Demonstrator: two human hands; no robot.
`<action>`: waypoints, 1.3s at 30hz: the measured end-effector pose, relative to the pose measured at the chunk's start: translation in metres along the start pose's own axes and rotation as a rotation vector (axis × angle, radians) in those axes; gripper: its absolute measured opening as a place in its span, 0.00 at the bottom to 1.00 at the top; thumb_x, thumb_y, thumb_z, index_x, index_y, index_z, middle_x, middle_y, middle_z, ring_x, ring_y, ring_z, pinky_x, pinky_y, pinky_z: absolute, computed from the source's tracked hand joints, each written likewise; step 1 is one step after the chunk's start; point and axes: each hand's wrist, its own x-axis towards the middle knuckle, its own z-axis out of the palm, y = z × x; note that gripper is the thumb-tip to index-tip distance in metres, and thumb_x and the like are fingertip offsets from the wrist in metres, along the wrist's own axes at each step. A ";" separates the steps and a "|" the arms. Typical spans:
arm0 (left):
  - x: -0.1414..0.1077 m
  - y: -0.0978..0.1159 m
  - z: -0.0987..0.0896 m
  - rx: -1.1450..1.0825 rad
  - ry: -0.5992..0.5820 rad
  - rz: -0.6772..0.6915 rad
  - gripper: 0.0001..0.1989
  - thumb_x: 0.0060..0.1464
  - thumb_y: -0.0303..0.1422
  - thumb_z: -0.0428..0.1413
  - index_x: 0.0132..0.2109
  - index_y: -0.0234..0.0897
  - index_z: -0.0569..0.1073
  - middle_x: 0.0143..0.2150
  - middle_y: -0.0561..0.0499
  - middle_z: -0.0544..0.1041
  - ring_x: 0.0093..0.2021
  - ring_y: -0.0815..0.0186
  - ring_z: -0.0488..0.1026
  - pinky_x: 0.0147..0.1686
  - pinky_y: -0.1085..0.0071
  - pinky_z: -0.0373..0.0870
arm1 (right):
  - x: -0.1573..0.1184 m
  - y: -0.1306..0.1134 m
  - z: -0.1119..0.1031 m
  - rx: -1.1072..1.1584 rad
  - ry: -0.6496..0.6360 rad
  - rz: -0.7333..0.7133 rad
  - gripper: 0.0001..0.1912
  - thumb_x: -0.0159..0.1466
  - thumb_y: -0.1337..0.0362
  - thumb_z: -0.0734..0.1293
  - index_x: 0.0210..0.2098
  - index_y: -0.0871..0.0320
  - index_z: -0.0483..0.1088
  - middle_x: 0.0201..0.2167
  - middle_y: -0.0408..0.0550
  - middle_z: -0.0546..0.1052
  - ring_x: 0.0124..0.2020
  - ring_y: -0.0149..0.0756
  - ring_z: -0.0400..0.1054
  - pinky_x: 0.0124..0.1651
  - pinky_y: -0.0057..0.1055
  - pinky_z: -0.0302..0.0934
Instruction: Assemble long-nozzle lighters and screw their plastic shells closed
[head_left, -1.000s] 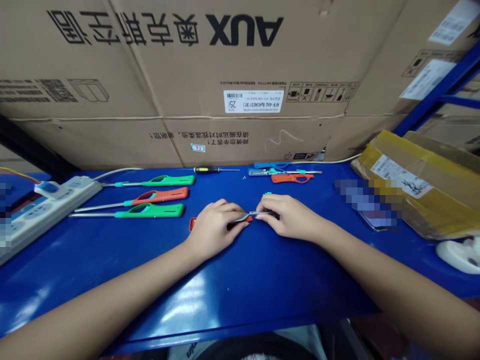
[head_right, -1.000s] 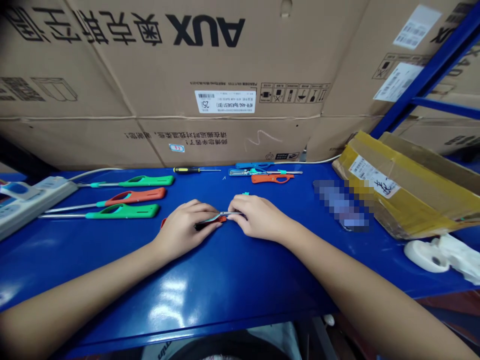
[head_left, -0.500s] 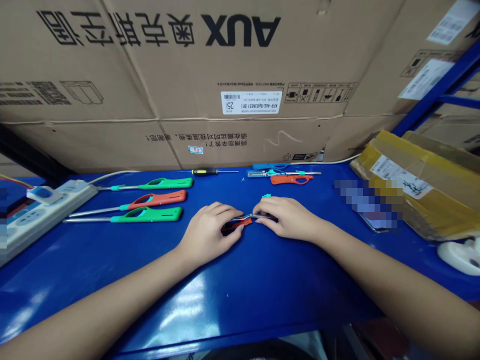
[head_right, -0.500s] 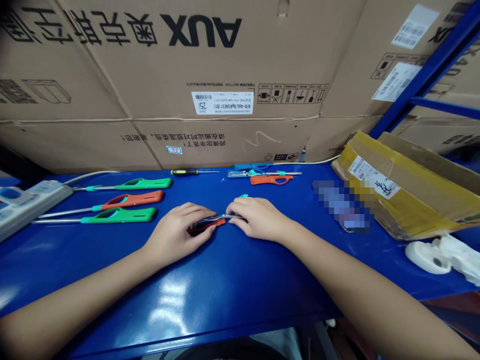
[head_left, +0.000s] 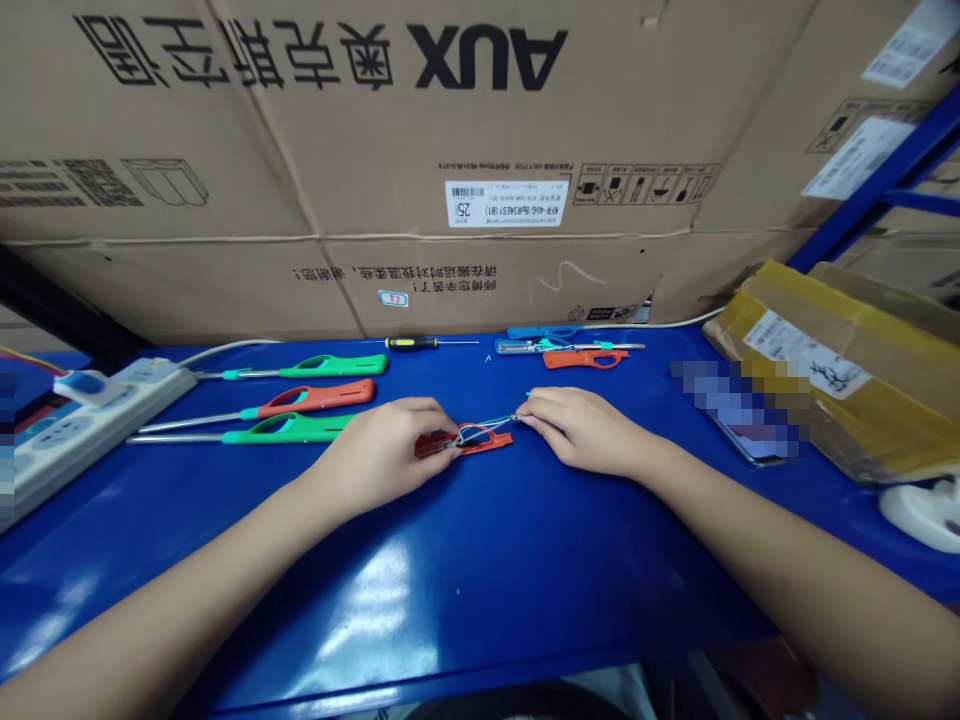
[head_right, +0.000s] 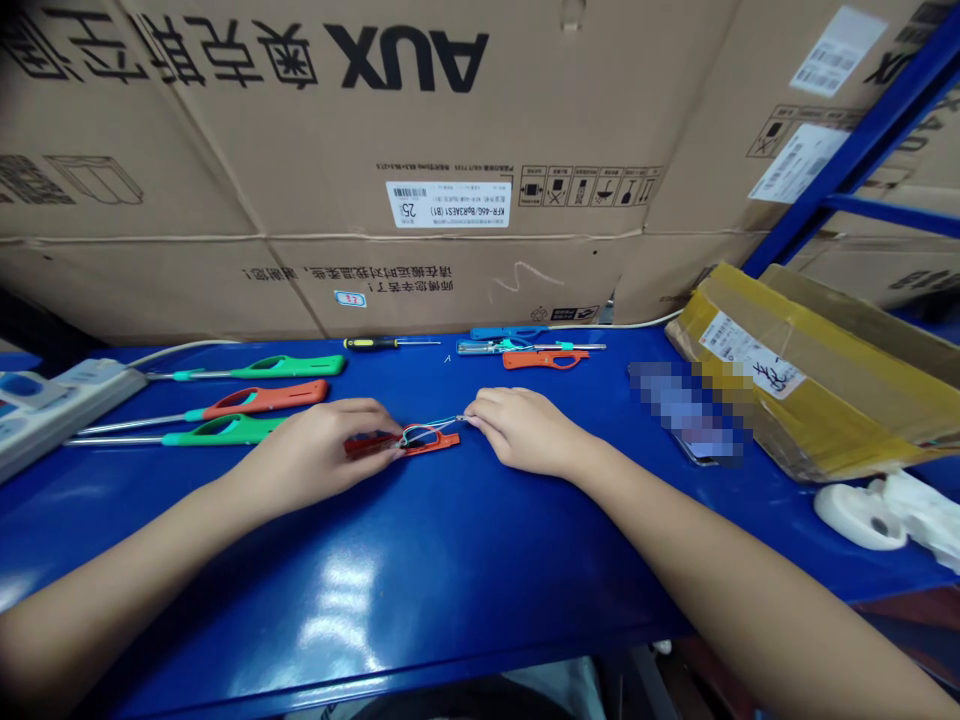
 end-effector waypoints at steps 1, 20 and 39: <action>0.000 0.000 0.000 -0.016 -0.005 -0.005 0.10 0.64 0.37 0.55 0.44 0.42 0.80 0.45 0.51 0.79 0.44 0.62 0.77 0.43 0.68 0.72 | 0.000 0.000 0.000 -0.003 0.000 -0.001 0.14 0.73 0.65 0.58 0.44 0.60 0.76 0.40 0.53 0.79 0.40 0.42 0.73 0.45 0.39 0.67; 0.003 -0.004 0.007 -0.305 -0.027 -0.068 0.12 0.56 0.37 0.61 0.46 0.38 0.77 0.37 0.51 0.79 0.35 0.65 0.76 0.35 0.71 0.71 | -0.003 -0.006 -0.007 -0.012 0.138 -0.039 0.13 0.73 0.61 0.60 0.47 0.57 0.74 0.41 0.51 0.79 0.41 0.39 0.73 0.44 0.36 0.67; 0.003 0.001 0.017 -0.482 0.041 -0.040 0.12 0.58 0.36 0.60 0.47 0.40 0.69 0.37 0.54 0.77 0.34 0.68 0.73 0.34 0.73 0.69 | -0.007 -0.007 -0.007 0.025 0.376 -0.129 0.10 0.72 0.64 0.61 0.50 0.55 0.71 0.43 0.52 0.77 0.42 0.38 0.73 0.42 0.34 0.71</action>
